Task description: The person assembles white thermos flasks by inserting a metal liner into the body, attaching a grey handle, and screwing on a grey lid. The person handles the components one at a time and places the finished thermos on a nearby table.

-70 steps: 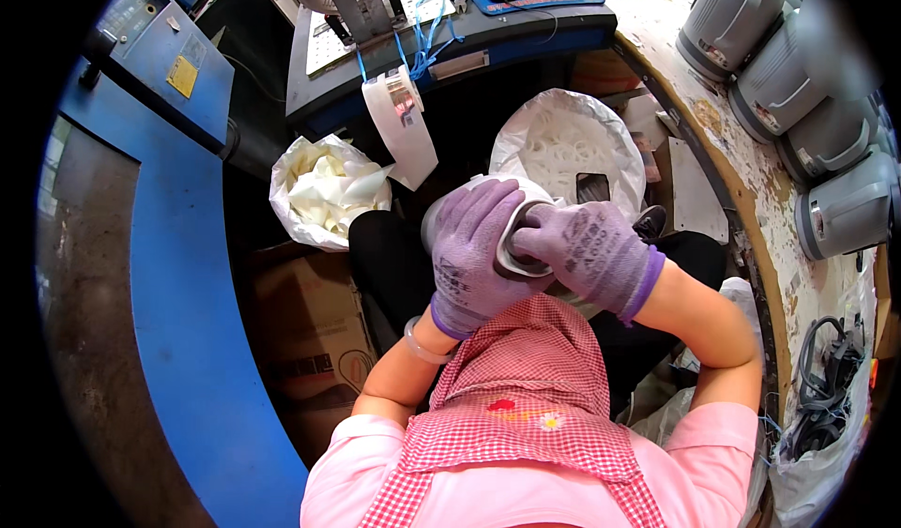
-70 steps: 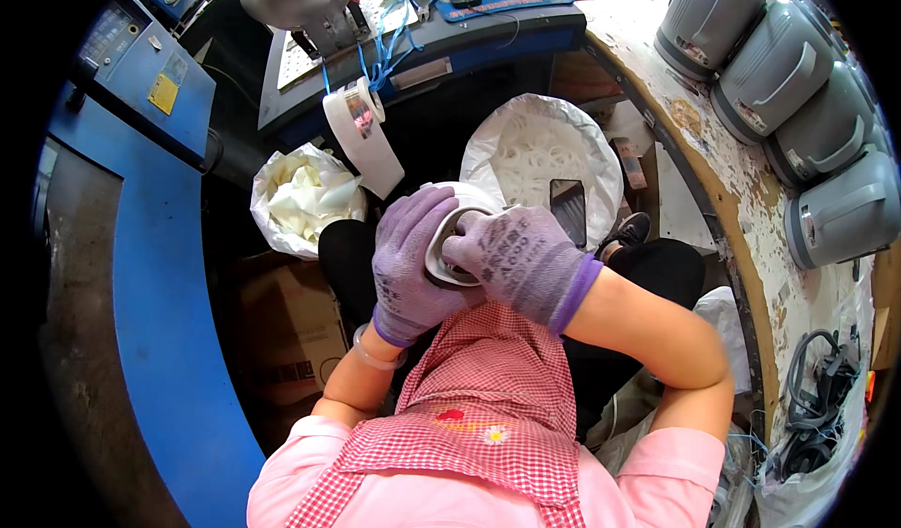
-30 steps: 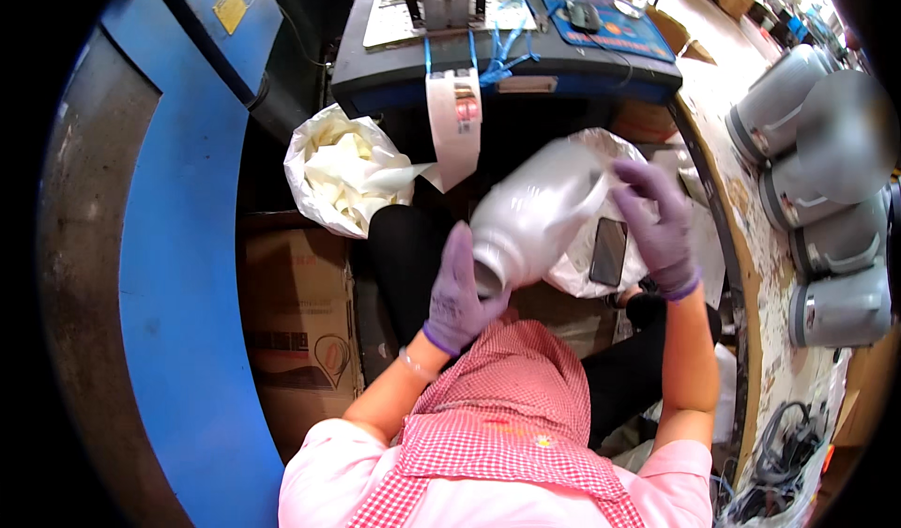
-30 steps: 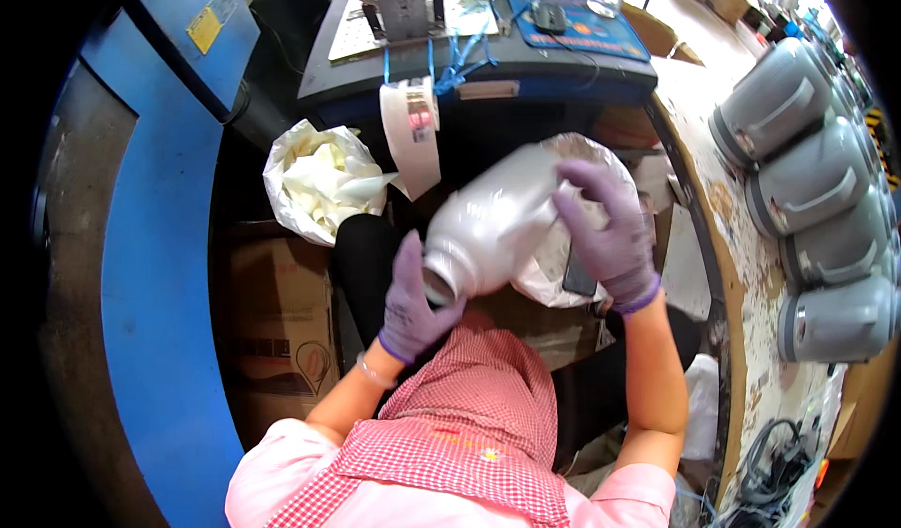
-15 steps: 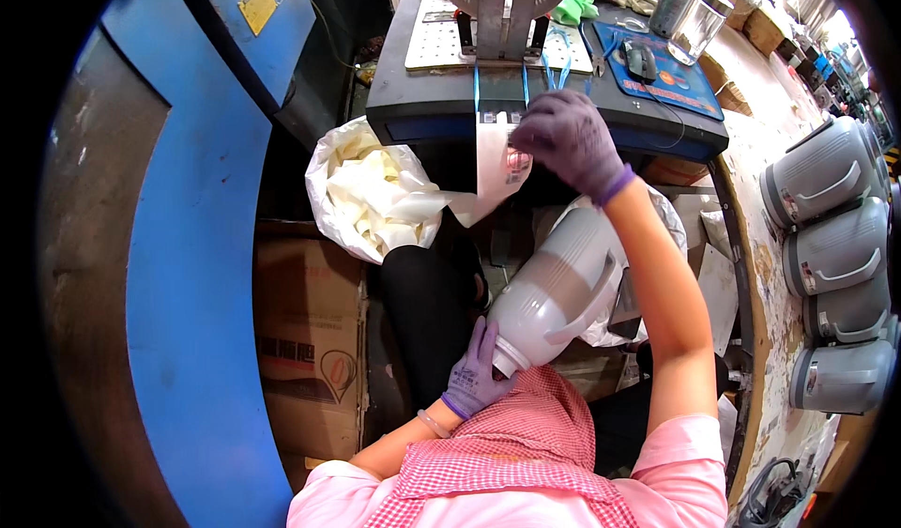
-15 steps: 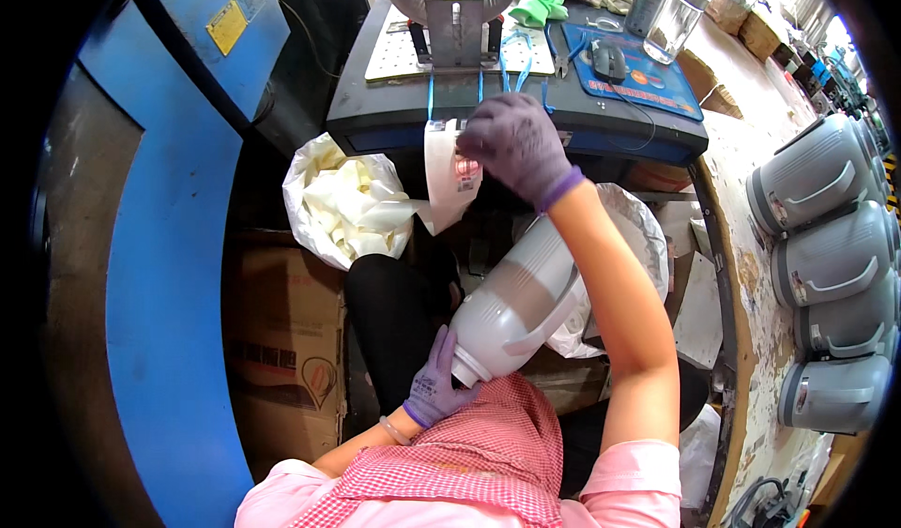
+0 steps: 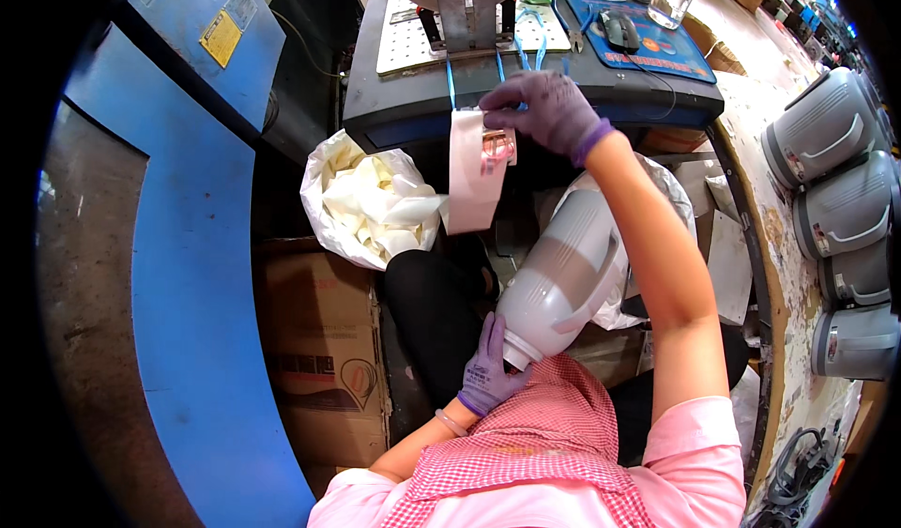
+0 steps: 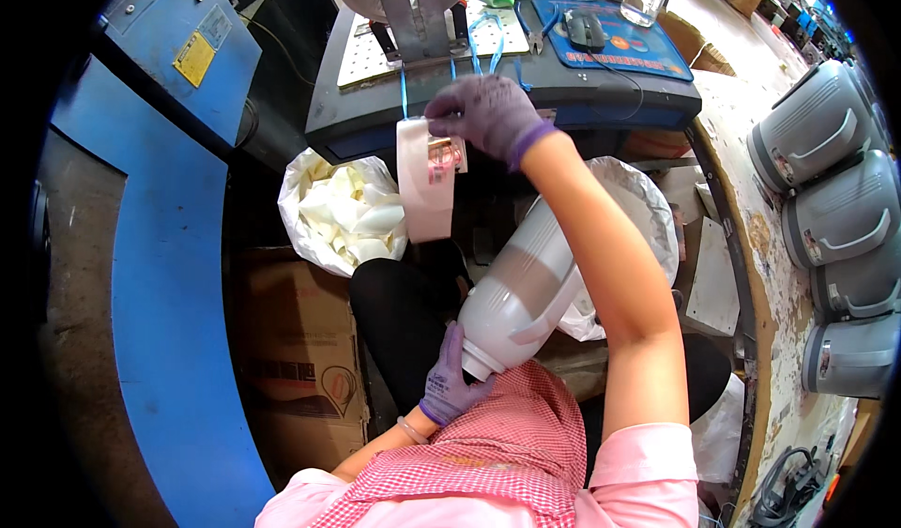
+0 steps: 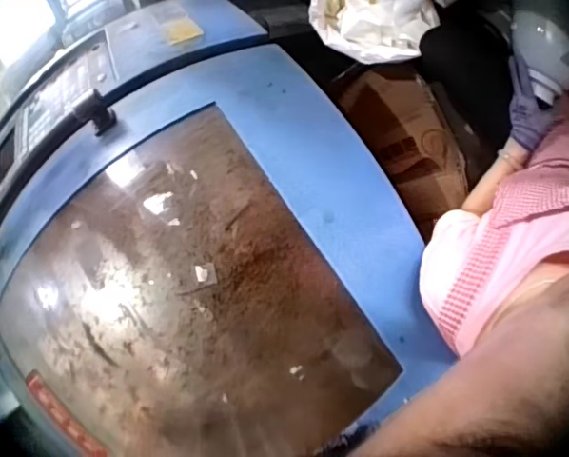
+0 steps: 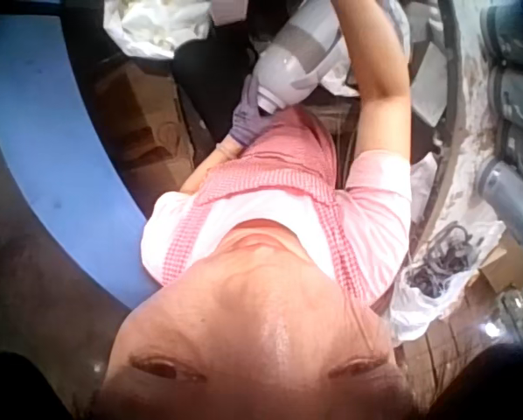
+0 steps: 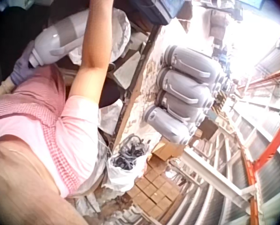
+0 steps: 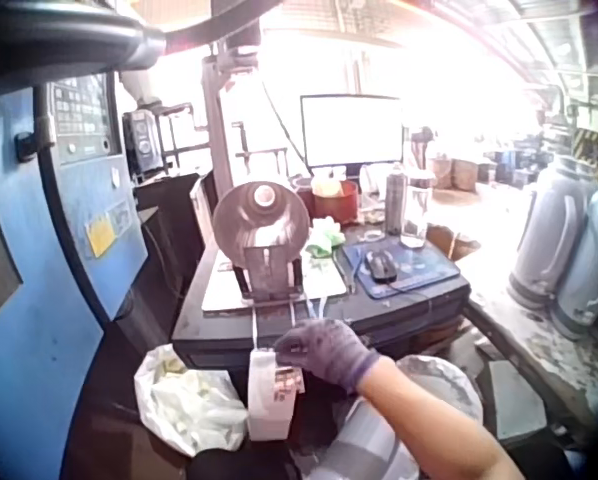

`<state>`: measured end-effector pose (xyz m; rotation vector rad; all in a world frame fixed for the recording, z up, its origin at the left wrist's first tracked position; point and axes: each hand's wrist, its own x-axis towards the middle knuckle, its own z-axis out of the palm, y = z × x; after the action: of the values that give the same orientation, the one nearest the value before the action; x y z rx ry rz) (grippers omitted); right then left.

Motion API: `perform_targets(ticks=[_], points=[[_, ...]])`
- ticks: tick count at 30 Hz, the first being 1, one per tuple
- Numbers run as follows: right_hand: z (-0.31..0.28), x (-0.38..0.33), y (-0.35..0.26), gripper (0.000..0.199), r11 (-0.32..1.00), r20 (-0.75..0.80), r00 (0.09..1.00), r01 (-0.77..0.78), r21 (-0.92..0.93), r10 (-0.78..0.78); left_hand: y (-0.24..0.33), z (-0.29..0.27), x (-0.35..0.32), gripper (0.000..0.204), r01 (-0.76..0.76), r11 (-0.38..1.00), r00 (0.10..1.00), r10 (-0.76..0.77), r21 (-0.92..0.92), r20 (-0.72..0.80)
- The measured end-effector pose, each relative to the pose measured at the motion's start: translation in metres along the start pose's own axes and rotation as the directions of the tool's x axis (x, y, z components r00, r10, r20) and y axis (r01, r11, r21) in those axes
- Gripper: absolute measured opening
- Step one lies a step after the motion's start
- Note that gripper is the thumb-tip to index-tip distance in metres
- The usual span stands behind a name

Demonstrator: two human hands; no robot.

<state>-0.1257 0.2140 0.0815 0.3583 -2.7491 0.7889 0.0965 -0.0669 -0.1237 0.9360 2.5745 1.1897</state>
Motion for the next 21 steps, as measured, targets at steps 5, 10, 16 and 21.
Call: perform_targets(ticks=[5, 10, 16, 21], points=[[-0.003, -0.106, -0.042, 0.012, 0.929, -0.202, 0.913, 0.32, -0.184, -0.354, 0.001, 0.0, 0.0, 0.108, 0.016, 1.0, 1.0, -0.016, -0.01, 0.023], [-0.006, -0.231, -0.016, 0.008, 0.662, -0.461, 0.572, -0.206, 0.72, 0.679, 0.011, -0.002, 0.002, 0.105, 0.05, 0.997, 0.999, -0.049, -0.064, 0.015], [0.037, -0.292, 0.07, 0.019, 0.013, 0.052, 0.329, -0.194, 0.981, 0.943, 0.018, 0.002, 0.01, 0.109, 0.034, 0.999, 0.997, -0.036, 0.026, 0.069], [0.078, -0.28, 0.103, 0.023, -0.087, 0.16, 0.369, -0.206, 0.975, 0.916, 0.015, 0.01, 0.006, 0.106, 0.037, 0.999, 0.999, -0.038, 0.036, 0.031]])
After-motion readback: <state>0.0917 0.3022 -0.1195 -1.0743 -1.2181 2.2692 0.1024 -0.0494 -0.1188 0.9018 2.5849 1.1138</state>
